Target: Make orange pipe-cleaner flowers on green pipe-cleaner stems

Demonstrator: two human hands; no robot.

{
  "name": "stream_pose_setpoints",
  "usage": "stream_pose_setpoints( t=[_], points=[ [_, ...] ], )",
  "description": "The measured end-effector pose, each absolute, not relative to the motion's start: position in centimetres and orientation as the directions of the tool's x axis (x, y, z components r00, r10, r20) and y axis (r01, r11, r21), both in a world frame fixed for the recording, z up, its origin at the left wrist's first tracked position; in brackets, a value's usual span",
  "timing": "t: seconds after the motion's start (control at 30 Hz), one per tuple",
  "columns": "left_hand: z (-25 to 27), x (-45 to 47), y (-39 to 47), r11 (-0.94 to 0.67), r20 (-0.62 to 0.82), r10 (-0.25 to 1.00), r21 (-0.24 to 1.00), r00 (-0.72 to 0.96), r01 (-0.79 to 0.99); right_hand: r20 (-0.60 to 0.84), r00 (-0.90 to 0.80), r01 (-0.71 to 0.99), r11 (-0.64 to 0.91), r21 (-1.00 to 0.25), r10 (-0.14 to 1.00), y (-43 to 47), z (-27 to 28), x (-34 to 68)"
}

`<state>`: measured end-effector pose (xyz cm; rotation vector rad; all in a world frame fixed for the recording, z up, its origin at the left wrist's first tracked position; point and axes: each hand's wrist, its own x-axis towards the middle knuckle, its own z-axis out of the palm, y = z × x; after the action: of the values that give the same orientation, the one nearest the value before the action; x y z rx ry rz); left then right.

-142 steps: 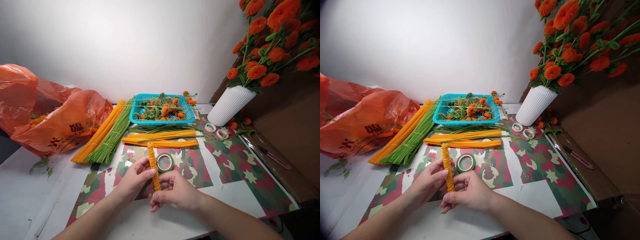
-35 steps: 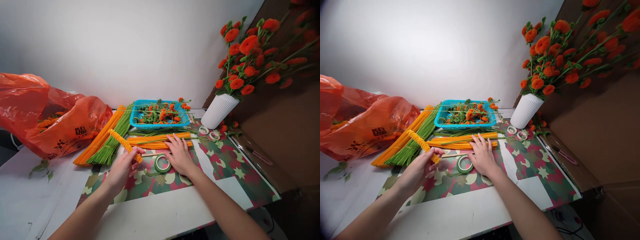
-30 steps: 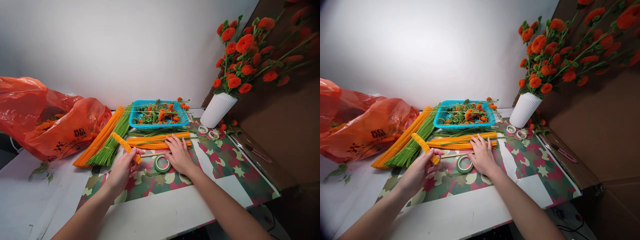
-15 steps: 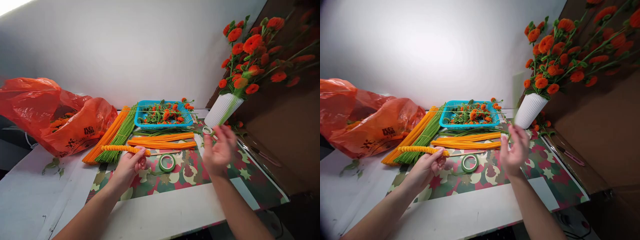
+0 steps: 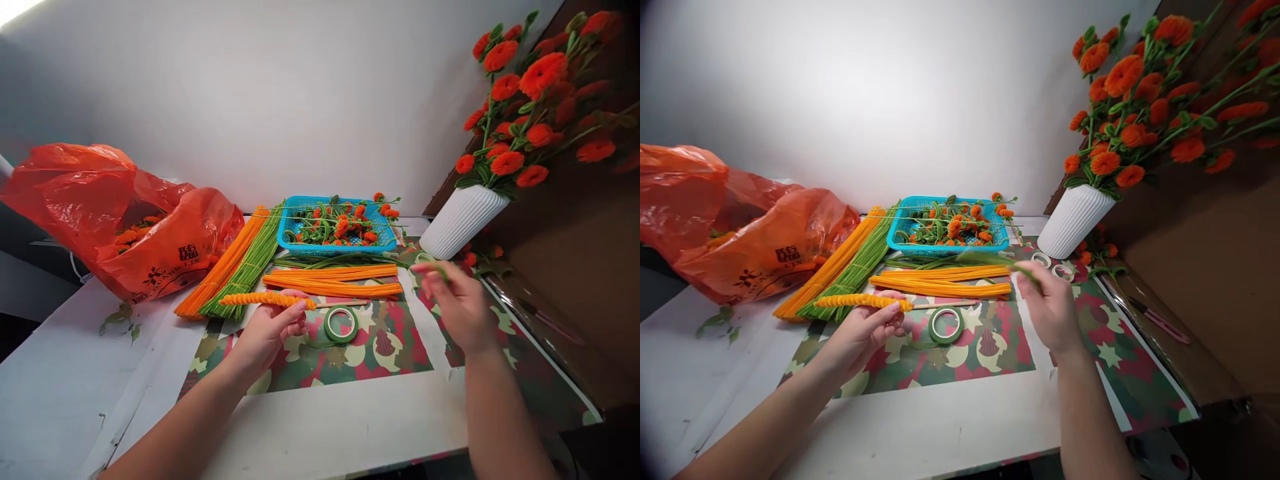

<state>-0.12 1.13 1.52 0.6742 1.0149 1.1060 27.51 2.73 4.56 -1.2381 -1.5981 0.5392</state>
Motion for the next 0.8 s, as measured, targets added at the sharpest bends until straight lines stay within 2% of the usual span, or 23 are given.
stream_pose_setpoints(
  t=[0.1, 0.17, 0.23, 0.3, 0.53, 0.8],
  points=[
    [1.4, -0.2, 1.2, 0.333, -0.323, 0.942, 0.854, 0.095, -0.399, 0.19, -0.187, 0.777, 0.263, -0.572, 0.964, 2.6, 4.2, 27.2],
    [1.3, -0.3, 1.3, 0.331, -0.332, 0.941, 0.853, 0.071, -0.403, 0.059, -0.236, 0.857, 0.237, -0.457, 0.97, 2.7, 3.8, 27.2],
    [1.2, -0.3, 1.4, 0.33, -0.344, 0.938, 0.852, 0.04, -0.406, 0.01, -0.267, 0.881, 0.248, -0.402, 0.964, 2.9, 3.3, 27.2],
    [1.1, -0.3, 1.4, 0.335, -0.361, 0.932, 0.849, 0.013, -0.408, 0.036, -0.295, 0.873, 0.285, -0.396, 0.955, 3.0, 3.0, 27.0],
    [1.3, 0.1, 1.6, 0.39, -0.422, 0.907, 0.84, -0.002, -0.376, 0.322, -0.402, 0.714, 0.514, -0.476, 0.857, 2.7, 1.4, 23.2],
    [1.1, 0.3, 1.4, 0.392, -0.413, 0.911, 0.855, 0.012, -0.339, 0.303, -0.365, 0.766, 0.469, -0.44, 0.88, 2.8, -1.6, 20.9]
  ],
)
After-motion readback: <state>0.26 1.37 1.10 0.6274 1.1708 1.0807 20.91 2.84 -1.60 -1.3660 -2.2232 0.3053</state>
